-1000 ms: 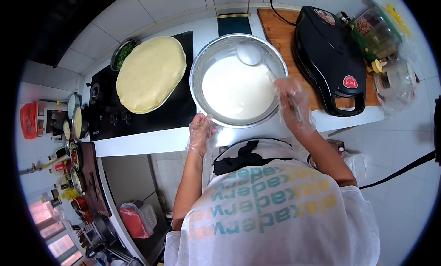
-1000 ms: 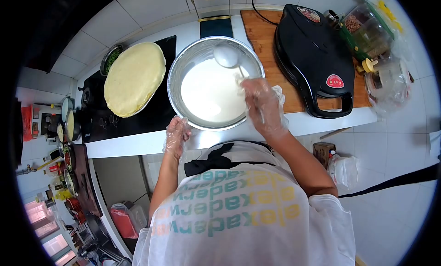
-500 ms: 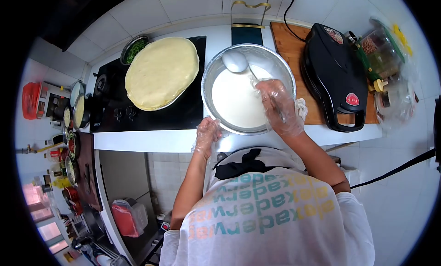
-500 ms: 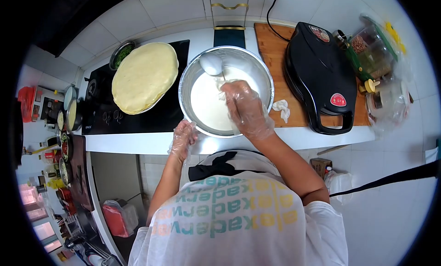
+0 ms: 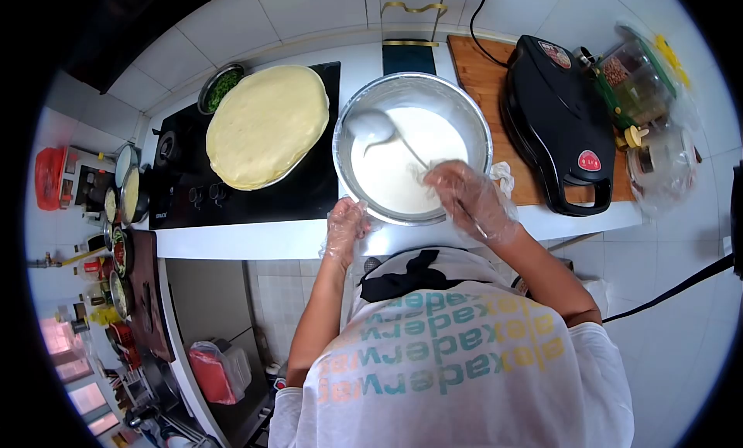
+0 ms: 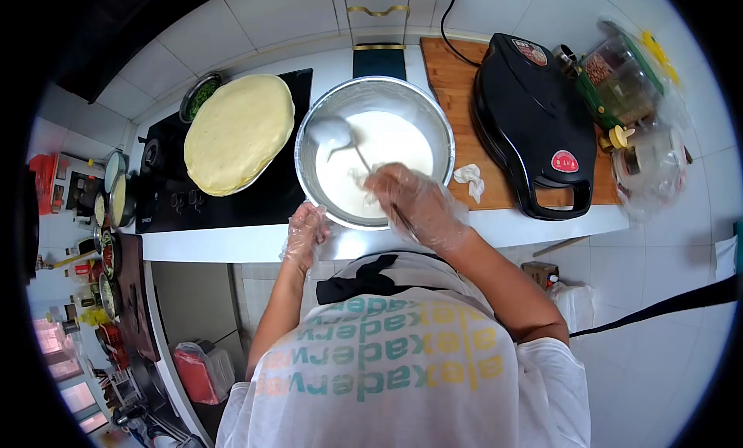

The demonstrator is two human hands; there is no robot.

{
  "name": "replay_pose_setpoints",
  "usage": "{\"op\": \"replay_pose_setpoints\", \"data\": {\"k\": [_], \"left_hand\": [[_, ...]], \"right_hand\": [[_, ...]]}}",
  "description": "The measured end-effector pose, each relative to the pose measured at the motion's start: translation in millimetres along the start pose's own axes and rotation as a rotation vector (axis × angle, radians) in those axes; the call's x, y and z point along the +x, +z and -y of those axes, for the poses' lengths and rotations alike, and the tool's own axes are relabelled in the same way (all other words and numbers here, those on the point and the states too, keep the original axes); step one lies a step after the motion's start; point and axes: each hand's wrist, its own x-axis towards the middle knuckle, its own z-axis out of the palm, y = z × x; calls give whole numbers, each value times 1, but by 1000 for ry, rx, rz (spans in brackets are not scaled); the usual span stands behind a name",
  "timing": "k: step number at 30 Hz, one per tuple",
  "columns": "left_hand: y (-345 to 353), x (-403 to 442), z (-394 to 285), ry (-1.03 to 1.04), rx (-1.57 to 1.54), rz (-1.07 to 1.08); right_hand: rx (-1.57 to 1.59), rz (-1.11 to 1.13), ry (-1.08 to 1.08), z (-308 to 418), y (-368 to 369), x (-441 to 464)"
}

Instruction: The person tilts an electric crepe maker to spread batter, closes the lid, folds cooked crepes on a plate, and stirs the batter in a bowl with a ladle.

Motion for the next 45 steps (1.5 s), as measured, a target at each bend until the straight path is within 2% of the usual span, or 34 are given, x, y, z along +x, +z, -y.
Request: {"op": "replay_pose_setpoints", "data": {"k": [3, 4, 9, 13, 14, 19, 21, 24, 27, 30, 34, 36, 41, 42, 44, 45], "left_hand": [[-1, -3, -1, -6, 28, -23], [1, -2, -1, -17, 33, -21], [2, 0, -2, -2, 14, -8], [3, -3, -2, -15, -12, -18], [3, -3, -2, -18, -10, -17], [4, -2, -2, 6, -3, -28], [1, -1, 1, 14, 4, -11], [3, -1, 0, 12, -13, -31], [6, -1, 1, 20, -32, -43], [7, -1, 0, 25, -15, -66], [8, -2, 0, 3, -16, -65], [8, 0, 3, 5, -37, -77], [10, -1, 1, 23, -60, -61], [9, -2, 3, 21, -65, -63], [8, 0, 3, 19, -65, -62], [8, 0, 3, 18, -62, -63]], "right_hand": [[-196, -152, -179, -20, 3, 13], [-207, -225, -329, -26, 3, 20], [-120, 30, -177, -6, 11, 8], [-449, 243, -201, 3, 3, -4], [-424, 367, -23, 13, -11, -6], [-748, 333, -330, -3, -66, 14], [-970, 339, -545, -16, -83, 33], [-938, 388, -776, -24, -107, 66], [-972, 544, -667, -6, -118, 70], [-973, 492, -617, -10, -128, 53], [-880, 538, -361, 8, -138, 14], [-767, 468, -197, 21, -133, -8], [-574, 300, -79, 29, -111, -54], [-660, 243, -140, 35, -104, -56], [-478, 254, 41, 36, -92, -69], [-509, 242, -33, 35, -87, -69]]}}
